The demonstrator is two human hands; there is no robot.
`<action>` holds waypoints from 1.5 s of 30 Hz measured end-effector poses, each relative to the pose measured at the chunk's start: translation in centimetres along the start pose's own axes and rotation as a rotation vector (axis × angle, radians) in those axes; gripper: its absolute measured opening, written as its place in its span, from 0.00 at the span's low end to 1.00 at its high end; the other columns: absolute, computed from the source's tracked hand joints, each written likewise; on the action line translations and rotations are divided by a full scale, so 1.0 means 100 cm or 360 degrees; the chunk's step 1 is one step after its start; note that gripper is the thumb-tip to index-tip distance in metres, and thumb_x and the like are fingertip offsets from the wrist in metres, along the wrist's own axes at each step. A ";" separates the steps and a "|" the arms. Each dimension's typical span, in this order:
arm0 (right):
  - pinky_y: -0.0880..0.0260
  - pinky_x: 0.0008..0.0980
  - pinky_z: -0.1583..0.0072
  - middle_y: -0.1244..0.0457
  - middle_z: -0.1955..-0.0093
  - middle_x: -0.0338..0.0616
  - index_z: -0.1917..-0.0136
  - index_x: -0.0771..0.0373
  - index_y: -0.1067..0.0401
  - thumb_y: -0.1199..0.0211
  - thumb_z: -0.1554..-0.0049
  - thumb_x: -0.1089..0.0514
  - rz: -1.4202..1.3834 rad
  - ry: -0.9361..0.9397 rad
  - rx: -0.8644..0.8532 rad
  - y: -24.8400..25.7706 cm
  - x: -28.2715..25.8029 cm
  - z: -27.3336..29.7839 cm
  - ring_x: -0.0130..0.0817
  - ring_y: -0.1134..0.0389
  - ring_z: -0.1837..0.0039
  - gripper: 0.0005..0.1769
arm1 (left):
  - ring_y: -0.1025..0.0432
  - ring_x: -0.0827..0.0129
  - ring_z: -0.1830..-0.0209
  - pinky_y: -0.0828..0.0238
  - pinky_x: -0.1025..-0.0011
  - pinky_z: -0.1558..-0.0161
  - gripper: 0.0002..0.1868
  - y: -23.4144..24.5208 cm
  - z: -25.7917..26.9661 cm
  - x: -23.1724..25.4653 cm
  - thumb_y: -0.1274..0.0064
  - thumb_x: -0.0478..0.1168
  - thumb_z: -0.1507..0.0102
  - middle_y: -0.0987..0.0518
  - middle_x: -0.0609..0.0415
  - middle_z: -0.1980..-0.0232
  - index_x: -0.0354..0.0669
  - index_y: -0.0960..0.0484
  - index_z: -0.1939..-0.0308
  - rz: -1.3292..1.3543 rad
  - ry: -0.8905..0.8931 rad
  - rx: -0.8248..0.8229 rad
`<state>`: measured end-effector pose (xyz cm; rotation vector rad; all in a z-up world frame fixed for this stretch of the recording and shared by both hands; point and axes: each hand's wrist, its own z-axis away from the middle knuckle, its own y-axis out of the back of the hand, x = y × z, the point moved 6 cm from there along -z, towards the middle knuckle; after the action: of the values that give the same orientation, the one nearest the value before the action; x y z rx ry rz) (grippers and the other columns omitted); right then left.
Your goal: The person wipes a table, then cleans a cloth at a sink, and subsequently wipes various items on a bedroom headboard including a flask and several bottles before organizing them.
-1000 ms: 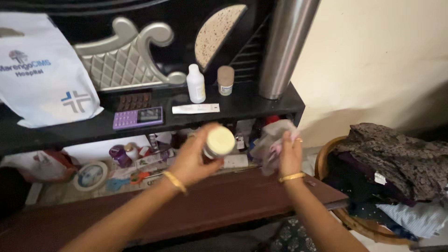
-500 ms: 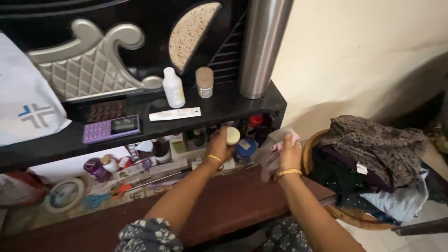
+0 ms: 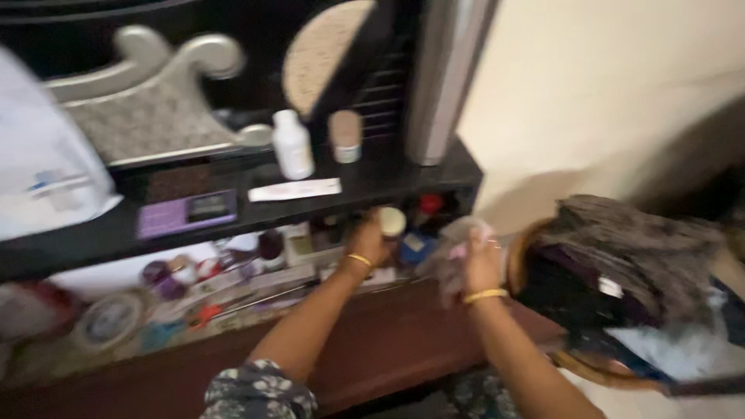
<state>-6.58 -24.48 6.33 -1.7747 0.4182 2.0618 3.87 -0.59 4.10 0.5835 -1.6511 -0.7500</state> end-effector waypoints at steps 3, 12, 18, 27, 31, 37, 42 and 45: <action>0.34 0.31 0.64 0.37 0.64 0.44 0.44 0.63 0.35 0.48 0.31 0.45 -0.0106 0.0208 -0.0110 -0.003 -0.004 -0.004 0.31 0.35 0.64 0.19 | 0.27 0.40 0.43 0.29 0.53 0.44 0.38 0.061 0.055 0.021 0.29 0.45 0.49 0.21 0.35 0.45 0.40 0.31 0.41 -0.0014 -0.0374 0.0073; 0.35 0.33 0.65 0.40 0.63 0.43 0.44 0.57 0.39 0.47 0.32 0.45 -0.0120 0.0076 -0.0366 -0.027 -0.024 0.024 0.32 0.36 0.63 0.14 | 0.25 0.40 0.45 0.28 0.51 0.44 0.45 0.305 0.181 -0.129 0.27 0.50 0.55 0.20 0.35 0.48 0.43 0.34 0.39 -0.0590 0.0303 -0.0113; 0.35 0.35 0.63 0.38 0.61 0.45 0.45 0.58 0.38 0.46 0.30 0.47 -0.0038 0.0122 -0.0374 -0.022 -0.009 0.015 0.38 0.37 0.63 0.13 | 0.26 0.36 0.43 0.28 0.51 0.42 0.41 0.413 0.246 -0.272 0.29 0.48 0.46 0.24 0.29 0.40 0.43 0.32 0.34 -0.0876 0.0921 0.0300; 0.34 0.37 0.59 0.38 0.59 0.48 0.45 0.66 0.37 0.46 0.28 0.46 0.0176 0.0090 -0.0365 -0.012 0.022 -0.009 0.38 0.36 0.60 0.18 | 0.28 0.36 0.37 0.29 0.51 0.39 0.50 0.390 0.250 -0.414 0.29 0.46 0.46 0.25 0.28 0.37 0.45 0.40 0.24 -0.0550 0.1099 0.0717; 0.34 0.42 0.46 0.35 0.51 0.57 0.43 0.66 0.28 0.50 0.20 0.46 0.1583 0.1471 -0.0215 -0.016 0.018 -0.018 0.48 0.34 0.47 0.22 | 0.32 0.34 0.37 0.31 0.51 0.41 0.52 0.369 0.247 -0.439 0.35 0.56 0.39 0.36 0.23 0.29 0.47 0.50 0.20 -0.0680 0.1140 0.0666; 0.32 0.40 0.54 0.35 0.56 0.56 0.44 0.71 0.30 0.50 0.31 0.38 0.0555 0.0148 -0.0433 -0.028 0.031 0.000 0.40 0.34 0.57 0.30 | 0.28 0.38 0.39 0.30 0.50 0.42 0.40 0.380 0.238 -0.309 0.46 0.59 0.38 0.29 0.31 0.33 0.43 0.35 0.28 -0.0996 0.1425 0.0282; 0.30 0.24 0.52 0.33 0.51 0.20 0.40 0.52 0.31 0.44 0.38 0.45 -0.0187 -0.0163 -0.0349 -0.056 0.016 0.012 0.19 0.33 0.54 0.16 | 0.22 0.50 0.42 0.25 0.53 0.43 0.21 0.346 0.196 -0.126 0.51 0.56 0.36 0.18 0.46 0.44 0.50 0.16 0.48 -0.1287 0.0795 -0.0502; 0.35 0.29 0.61 0.38 0.63 0.39 0.43 0.58 0.31 0.43 0.37 0.44 -0.0311 -0.0142 -0.0465 -0.075 0.013 0.016 0.25 0.37 0.62 0.18 | 0.23 0.45 0.56 0.25 0.50 0.54 0.23 0.341 0.145 0.011 0.47 0.59 0.38 0.18 0.42 0.56 0.45 0.20 0.52 -0.0823 0.0009 0.0081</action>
<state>-4.58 -17.05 5.43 -1.7902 -0.0853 2.1346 -9.87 23.84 28.38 1.0693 -1.5296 -1.0760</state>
